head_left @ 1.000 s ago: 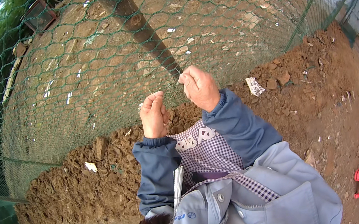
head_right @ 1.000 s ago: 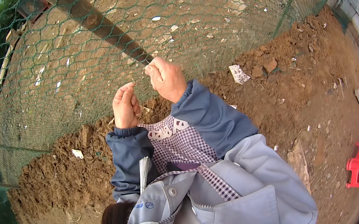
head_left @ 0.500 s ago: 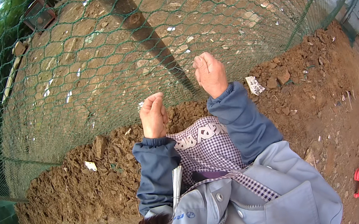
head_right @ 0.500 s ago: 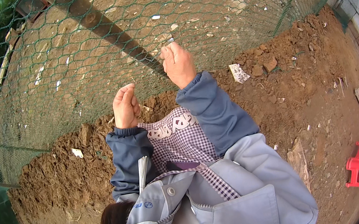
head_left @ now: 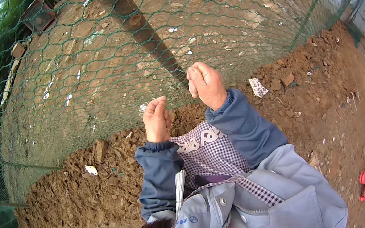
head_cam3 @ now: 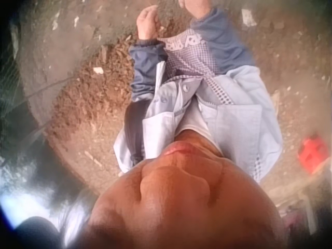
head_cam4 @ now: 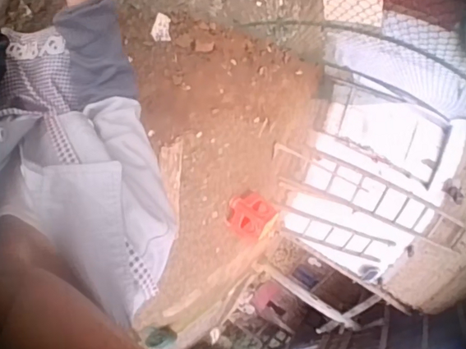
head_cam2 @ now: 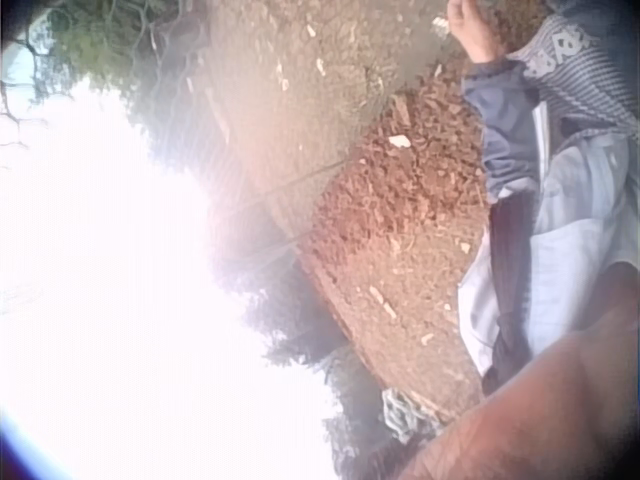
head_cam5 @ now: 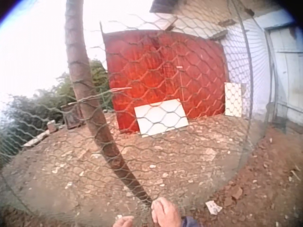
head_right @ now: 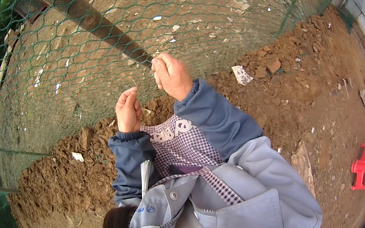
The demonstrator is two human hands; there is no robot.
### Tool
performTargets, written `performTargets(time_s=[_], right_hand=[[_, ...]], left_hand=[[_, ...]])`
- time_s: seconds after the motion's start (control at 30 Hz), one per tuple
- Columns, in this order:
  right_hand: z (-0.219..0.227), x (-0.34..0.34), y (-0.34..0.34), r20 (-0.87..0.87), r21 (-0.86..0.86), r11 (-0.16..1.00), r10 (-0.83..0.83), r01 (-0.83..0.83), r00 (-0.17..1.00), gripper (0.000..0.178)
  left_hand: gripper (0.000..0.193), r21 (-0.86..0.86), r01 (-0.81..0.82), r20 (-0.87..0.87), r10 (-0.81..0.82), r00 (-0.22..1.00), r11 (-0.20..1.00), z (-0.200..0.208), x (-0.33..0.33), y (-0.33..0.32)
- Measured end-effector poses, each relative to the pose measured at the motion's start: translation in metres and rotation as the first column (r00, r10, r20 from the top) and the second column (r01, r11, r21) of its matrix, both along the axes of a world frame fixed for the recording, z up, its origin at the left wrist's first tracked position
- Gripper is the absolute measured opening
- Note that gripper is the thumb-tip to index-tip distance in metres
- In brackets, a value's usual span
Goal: The person repairs a green mesh fence by hand, using thin metal wires to tie the mesh to a wooden post. They repeatedly bend and twist the wires to secure the fence along the post.
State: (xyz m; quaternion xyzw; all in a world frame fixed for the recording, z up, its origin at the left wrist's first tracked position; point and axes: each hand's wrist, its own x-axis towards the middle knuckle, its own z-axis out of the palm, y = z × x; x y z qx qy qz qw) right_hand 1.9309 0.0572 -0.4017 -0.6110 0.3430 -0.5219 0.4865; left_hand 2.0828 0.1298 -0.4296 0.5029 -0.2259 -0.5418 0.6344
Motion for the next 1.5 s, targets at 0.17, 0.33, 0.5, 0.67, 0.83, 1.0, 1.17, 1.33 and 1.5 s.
performTargets(time_s=[0.17, 0.33, 0.5, 0.67, 0.83, 1.0, 1.17, 1.33, 1.5], right_hand=[[-0.04, -0.002, -0.032, -0.476, -0.146, 0.932, -0.361, 0.332, 0.802, 0.03], [-0.042, 0.043, 0.011, -0.409, -0.123, 0.992, -0.046, -0.005, 0.911, 0.027], [0.002, 0.008, -0.004, 0.369, 0.181, 0.944, 0.194, -0.275, 0.909, 0.029], [-0.03, -0.009, -0.025, -0.185, 0.054, 0.963, -0.251, 0.265, 0.95, 0.029], [-0.08, 0.021, -0.037, -0.478, -0.297, 0.878, -0.477, 0.375, 0.738, 0.026], [-0.086, 0.034, -0.044, -0.517, -0.15, 0.941, -0.335, 0.302, 0.788, 0.03], [-0.07, 0.003, -0.022, 0.152, 0.479, 0.875, -0.01, -0.065, 0.988, 0.033], [-0.057, -0.011, 0.006, 0.198, 0.46, 0.856, -0.36, 0.238, 0.912, 0.015], [-0.041, 0.004, -0.004, 0.307, 0.171, 0.981, 0.04, -0.097, 0.951, 0.01]], left_hand=[[0.01, 0.001, -0.02, 0.008, 0.02, 1.0, 1.0, -0.001, 0.002, 0.002], [0.011, 0.001, -0.006, 0.028, 0.006, 1.0, 1.0, -0.003, -0.001, 0.001], [0.011, 0.023, -0.002, -0.006, 0.002, 1.0, 1.0, -0.003, 0.004, 0.004], [0.01, 0.026, -0.02, 0.015, 0.019, 1.0, 0.999, -0.004, 0.006, 0.006], [0.01, 0.046, 0.009, 0.03, -0.011, 0.999, 0.999, -0.005, 0.003, 0.003], [0.01, 0.036, 0.019, 0.055, -0.021, 0.998, 0.999, -0.005, -0.001, 0.001], [0.01, 0.055, 0.024, 0.043, -0.026, 0.999, 0.998, -0.007, 0.0, 0.002], [0.01, 0.069, -0.02, 0.004, 0.02, 1.0, 0.997, -0.011, 0.006, 0.003], [0.01, 0.06, 0.047, 0.012, -0.048, 0.999, 0.997, -0.017, 0.004, 0.0]])
